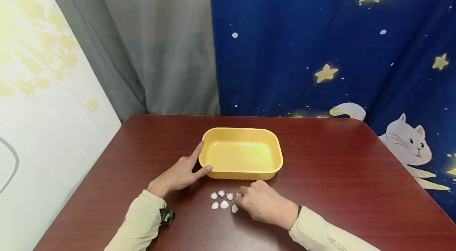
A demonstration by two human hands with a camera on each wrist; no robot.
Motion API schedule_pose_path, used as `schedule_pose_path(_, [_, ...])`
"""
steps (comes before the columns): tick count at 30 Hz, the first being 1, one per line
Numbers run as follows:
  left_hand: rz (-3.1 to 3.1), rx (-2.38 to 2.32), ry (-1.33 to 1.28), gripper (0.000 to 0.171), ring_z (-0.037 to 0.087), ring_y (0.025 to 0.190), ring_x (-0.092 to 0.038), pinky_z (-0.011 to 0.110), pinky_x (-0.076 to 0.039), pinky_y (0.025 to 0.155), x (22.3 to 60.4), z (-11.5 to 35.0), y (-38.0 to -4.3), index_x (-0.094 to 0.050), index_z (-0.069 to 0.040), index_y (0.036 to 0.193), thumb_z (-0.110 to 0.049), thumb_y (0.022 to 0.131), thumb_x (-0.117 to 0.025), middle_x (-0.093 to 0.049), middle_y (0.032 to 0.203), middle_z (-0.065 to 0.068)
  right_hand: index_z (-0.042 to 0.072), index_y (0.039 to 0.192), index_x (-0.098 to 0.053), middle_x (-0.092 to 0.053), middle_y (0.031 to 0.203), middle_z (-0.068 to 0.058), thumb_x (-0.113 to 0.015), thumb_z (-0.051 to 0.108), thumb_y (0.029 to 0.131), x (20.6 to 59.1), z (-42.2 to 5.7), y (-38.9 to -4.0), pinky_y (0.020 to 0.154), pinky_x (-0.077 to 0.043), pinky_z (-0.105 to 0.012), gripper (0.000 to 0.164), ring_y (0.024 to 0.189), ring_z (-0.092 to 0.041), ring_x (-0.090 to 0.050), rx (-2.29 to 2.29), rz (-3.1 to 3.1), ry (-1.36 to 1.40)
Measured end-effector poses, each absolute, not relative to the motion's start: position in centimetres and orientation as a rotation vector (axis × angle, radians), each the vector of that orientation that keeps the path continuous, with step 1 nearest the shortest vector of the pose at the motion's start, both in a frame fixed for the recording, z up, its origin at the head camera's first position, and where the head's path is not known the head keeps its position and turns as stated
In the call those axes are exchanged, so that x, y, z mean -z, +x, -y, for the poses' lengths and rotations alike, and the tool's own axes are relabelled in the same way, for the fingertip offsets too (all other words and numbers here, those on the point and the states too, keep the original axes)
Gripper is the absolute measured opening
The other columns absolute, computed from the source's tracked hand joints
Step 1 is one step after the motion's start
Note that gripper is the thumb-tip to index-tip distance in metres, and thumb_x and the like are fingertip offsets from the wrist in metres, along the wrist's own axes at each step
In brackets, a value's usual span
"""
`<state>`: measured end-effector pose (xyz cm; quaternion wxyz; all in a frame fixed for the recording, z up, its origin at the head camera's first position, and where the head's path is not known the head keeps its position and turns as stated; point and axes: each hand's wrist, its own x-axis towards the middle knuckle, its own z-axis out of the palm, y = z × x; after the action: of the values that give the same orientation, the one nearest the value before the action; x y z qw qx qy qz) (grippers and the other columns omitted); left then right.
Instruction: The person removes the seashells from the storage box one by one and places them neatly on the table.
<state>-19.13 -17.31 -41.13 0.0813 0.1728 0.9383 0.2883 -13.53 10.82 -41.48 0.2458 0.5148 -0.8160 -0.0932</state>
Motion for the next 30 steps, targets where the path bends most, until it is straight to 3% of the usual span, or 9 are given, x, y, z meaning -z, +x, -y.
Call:
schedule_pose_path(5, [-2.809, -0.857, 0.523, 0.096, 0.029, 0.131, -0.058, 0.051, -0.045, 0.112, 41.1, 17.2, -19.2, -0.003, -0.02, 0.164, -0.065, 0.095, -0.053, -0.052, 0.148, 0.02, 0.028, 0.07, -0.062, -0.055, 0.064, 0.014, -0.083, 0.022, 0.071, 41.3, -11.3, -13.2, 0.043, -0.023, -0.026, 0.022, 0.047, -0.01, -0.045, 0.331, 2.158, 1.424])
schedule_pose_path(13, [-2.813, -0.854, 0.527, 0.096, 0.029, 0.131, -0.058, 0.051, -0.045, 0.111, 40.9, 17.3, -19.1, -0.003, -0.02, 0.164, -0.065, 0.095, -0.053, -0.053, 0.147, 0.021, 0.028, 0.072, -0.066, -0.059, 0.064, 0.016, -0.08, 0.01, 0.072, 41.3, -12.0, -13.4, 0.042, -0.029, -0.024, 0.023, 0.047, -0.006, -0.049, 0.119, 2.274, 1.478])
schedule_pose_path(20, [-2.799, -0.841, 0.51, 0.095, 0.027, 0.125, -0.061, 0.05, -0.047, 0.11, 41.0, 17.4, -18.8, -0.001, -0.022, 0.164, -0.064, 0.095, -0.053, -0.057, 0.141, 0.022, 0.026, 0.07, -0.064, -0.061, 0.066, 0.015, -0.081, 0.018, 0.078, 41.0, -12.7, -13.6, 0.047, -0.037, -0.021, 0.02, 0.054, -0.002, -0.055, -0.056, 2.371, 1.484])
schedule_pose_path(30, [-2.823, -0.826, 0.51, 0.095, 0.027, 0.121, -0.063, 0.049, -0.049, 0.107, 40.9, 17.7, -18.6, -0.004, -0.02, 0.164, -0.064, 0.095, -0.053, -0.059, 0.139, 0.023, 0.024, 0.07, -0.062, -0.058, 0.065, 0.014, -0.082, 0.021, 0.079, 39.0, -14.6, -14.8, 0.051, -0.044, -0.021, 0.022, 0.057, 0.001, -0.053, -0.202, 2.369, 1.255])
